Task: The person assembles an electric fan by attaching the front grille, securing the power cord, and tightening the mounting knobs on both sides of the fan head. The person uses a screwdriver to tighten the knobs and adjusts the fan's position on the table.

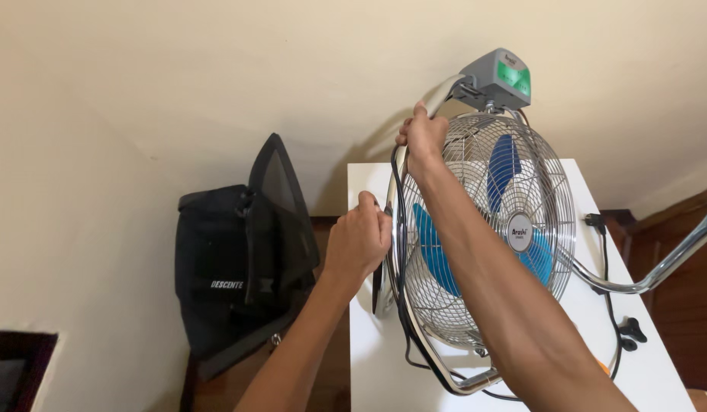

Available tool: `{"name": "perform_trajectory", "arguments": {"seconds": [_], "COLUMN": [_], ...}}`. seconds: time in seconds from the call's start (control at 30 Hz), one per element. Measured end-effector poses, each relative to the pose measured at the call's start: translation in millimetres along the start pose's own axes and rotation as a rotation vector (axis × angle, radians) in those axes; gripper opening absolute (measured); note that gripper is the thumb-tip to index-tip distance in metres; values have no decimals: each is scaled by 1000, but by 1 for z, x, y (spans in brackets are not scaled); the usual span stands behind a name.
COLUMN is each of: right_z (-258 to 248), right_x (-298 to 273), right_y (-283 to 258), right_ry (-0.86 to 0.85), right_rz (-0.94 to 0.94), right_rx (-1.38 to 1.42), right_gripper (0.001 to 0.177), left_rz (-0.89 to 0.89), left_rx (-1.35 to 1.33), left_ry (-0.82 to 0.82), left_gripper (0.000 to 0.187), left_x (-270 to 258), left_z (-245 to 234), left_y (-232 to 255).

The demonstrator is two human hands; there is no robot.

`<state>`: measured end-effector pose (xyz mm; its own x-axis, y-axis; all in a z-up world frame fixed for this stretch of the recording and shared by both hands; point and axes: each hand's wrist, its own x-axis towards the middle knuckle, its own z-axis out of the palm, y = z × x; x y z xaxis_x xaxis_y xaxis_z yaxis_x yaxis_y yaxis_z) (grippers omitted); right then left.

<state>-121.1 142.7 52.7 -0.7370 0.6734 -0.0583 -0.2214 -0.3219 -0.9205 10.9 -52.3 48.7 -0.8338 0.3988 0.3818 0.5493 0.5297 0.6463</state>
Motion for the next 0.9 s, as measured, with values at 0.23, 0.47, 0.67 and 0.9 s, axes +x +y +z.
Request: {"name": "perform_trajectory", "arguments": {"seconds": [0.23,0.47,0.67,0.9], "right_z": [-2,3,6,9], "right_x": [-31,-30,-32,-46], "right_y": [-14,12,11,-6], "right_ry": [-82,-5,-28,-2], "right_rz": [290,58,16,-11], "right_rx": [145,44,-9,-67], "right_gripper": [12,11,11,15], "left_rz": [16,-78,-272,-389], "left_rx": [75,144,169,137], "left_ry": [57,51,-4,-78], "left_gripper": [21,29,39,44], "left_x": [1,2,10,13], "left_z": [0,-1,-5,-9], "left_y": [8,12,23,31]}}
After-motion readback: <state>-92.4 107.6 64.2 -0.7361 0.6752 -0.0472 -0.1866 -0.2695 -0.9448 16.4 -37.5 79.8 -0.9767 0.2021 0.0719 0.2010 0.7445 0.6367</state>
